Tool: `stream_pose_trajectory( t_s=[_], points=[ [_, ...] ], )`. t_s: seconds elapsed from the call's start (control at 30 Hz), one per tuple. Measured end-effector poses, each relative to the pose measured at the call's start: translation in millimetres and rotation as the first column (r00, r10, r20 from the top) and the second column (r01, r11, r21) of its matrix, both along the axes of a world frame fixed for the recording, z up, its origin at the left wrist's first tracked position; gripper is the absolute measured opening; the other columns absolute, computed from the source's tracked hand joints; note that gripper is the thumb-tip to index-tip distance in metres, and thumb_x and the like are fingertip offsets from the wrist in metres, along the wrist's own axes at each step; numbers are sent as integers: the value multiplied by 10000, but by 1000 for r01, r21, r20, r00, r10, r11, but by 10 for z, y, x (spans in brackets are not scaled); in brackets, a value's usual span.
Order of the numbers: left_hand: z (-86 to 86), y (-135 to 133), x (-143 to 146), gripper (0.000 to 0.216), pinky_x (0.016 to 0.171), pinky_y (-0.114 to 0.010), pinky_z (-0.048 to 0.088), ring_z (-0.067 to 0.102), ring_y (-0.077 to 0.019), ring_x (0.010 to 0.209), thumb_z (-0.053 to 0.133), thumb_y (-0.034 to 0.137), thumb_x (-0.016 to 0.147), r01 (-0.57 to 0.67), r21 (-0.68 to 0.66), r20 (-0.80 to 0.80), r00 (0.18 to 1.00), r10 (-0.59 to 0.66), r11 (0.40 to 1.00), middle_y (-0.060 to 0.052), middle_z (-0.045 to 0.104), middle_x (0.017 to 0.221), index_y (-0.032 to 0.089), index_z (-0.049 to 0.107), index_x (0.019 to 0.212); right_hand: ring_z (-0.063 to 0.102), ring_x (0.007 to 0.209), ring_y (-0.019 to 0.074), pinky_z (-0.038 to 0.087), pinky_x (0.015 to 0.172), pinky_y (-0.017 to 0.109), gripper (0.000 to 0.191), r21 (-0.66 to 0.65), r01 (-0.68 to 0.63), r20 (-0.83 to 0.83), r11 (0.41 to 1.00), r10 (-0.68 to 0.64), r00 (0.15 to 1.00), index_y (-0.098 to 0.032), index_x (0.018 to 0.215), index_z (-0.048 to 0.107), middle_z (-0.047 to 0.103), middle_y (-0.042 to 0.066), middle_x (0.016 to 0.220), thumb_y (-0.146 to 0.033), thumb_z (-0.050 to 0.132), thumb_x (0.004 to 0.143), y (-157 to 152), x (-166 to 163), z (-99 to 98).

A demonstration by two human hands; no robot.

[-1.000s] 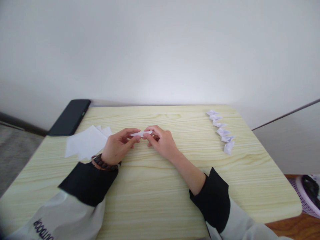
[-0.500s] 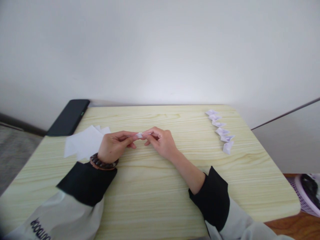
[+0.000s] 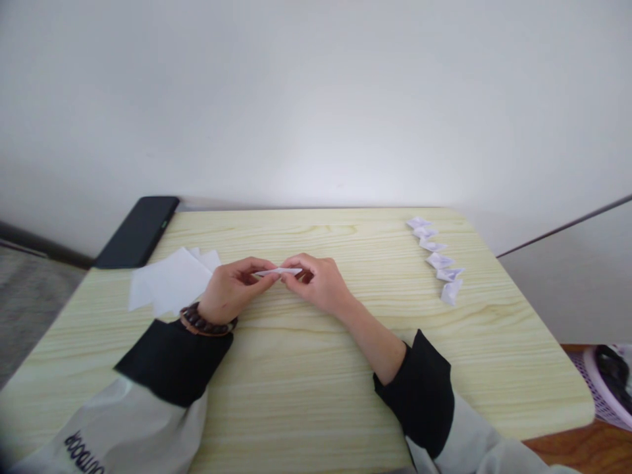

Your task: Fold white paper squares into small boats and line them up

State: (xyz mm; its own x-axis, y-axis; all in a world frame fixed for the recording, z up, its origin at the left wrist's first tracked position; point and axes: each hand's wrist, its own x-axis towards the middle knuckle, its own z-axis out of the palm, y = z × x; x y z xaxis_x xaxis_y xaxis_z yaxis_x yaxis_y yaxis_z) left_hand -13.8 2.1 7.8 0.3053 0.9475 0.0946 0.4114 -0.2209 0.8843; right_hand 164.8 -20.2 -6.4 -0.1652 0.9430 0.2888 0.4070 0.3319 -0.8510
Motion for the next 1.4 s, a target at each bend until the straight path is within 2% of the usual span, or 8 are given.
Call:
stream_pose_trajectory(
  t_s=[0.13, 0.33, 0.47, 0.6, 0.87, 1.1, 1.23, 1.4],
  points=[
    [23, -21, 5, 251, 472, -187, 442, 563, -95, 489, 660, 389, 699, -23, 44, -57, 998, 26, 999, -29, 705, 698, 147, 696, 759, 668, 590, 123, 519, 568, 192, 137, -15, -23, 14, 1000, 23, 1000, -169, 821, 647, 692, 9, 662, -296, 602, 796, -15, 1, 5],
    [-13, 4, -2, 328, 562, -222, 523, 643, -142, 596, 649, 457, 714, -16, -25, 40, 999, 17, 1000, -49, 727, 776, 157, 701, 837, 663, 581, 121, 523, 568, 199, 143, -3, -12, -26, 1000, 12, 1000, -175, 866, 609, 678, 7, 662, -307, 571, 822, -1, -1, -22],
    [-41, 15, 7, 341, 605, -235, 545, 669, -163, 680, 628, 449, 747, -40, -6, 123, 992, 40, 999, -48, 716, 749, 156, 675, 916, 647, 561, 105, 519, 555, 199, 174, 43, 21, -44, 999, -19, 999, -200, 978, 564, 677, 3, 722, -315, 544, 849, 8, 0, -36],
    [-55, 14, 9, 292, 615, -223, 542, 678, -160, 697, 640, 414, 750, -51, -6, 146, 988, 52, 999, -43, 712, 740, 156, 667, 884, 654, 649, 116, 529, 576, 206, 164, 129, 64, 17, 990, -66, 998, -208, 940, 591, 681, 29, 837, -338, 542, 853, 7, -3, -18],
    [-40, 11, 1, 293, 635, -237, 531, 689, -169, 670, 647, 406, 744, -80, -34, 159, 984, 84, 996, -34, 717, 671, 157, 666, 897, 642, 691, 101, 534, 570, 195, 183, 241, 32, 92, 970, -55, 994, -213, 1003, 610, 661, 45, 1010, -304, 525, 869, 13, 4, -16],
    [4, 20, -6, 313, 627, -238, 533, 692, -178, 677, 670, 411, 722, -54, -140, 235, 968, 86, 989, -46, 717, 658, 141, 657, 878, 640, 698, 102, 544, 591, 207, 182, 304, 15, 129, 953, -57, 990, -210, 1011, 621, 663, 53, 1066, -285, 544, 864, 23, 2, -34],
    [20, 17, -4, 347, 587, -246, 530, 681, -176, 631, 660, 437, 724, -12, -148, 243, 969, 48, 989, -43, 705, 648, 136, 648, 895, 651, 756, 113, 548, 584, 204, 156, 284, 36, 108, 958, -69, 992, -224, 968, 629, 653, 50, 1107, -299, 536, 868, 15, 0, -15],
    [6, 9, 6, 334, 553, -232, 515, 671, -166, 648, 630, 442, 751, 42, -127, 253, 967, -8, 991, -62, 712, 747, 141, 644, 893, 648, 744, 107, 542, 555, 191, 120, 258, 35, 75, 966, -56, 996, -209, 881, 620, 651, 52, 1093, -282, 527, 866, 6, -3, 0]
  ],
)
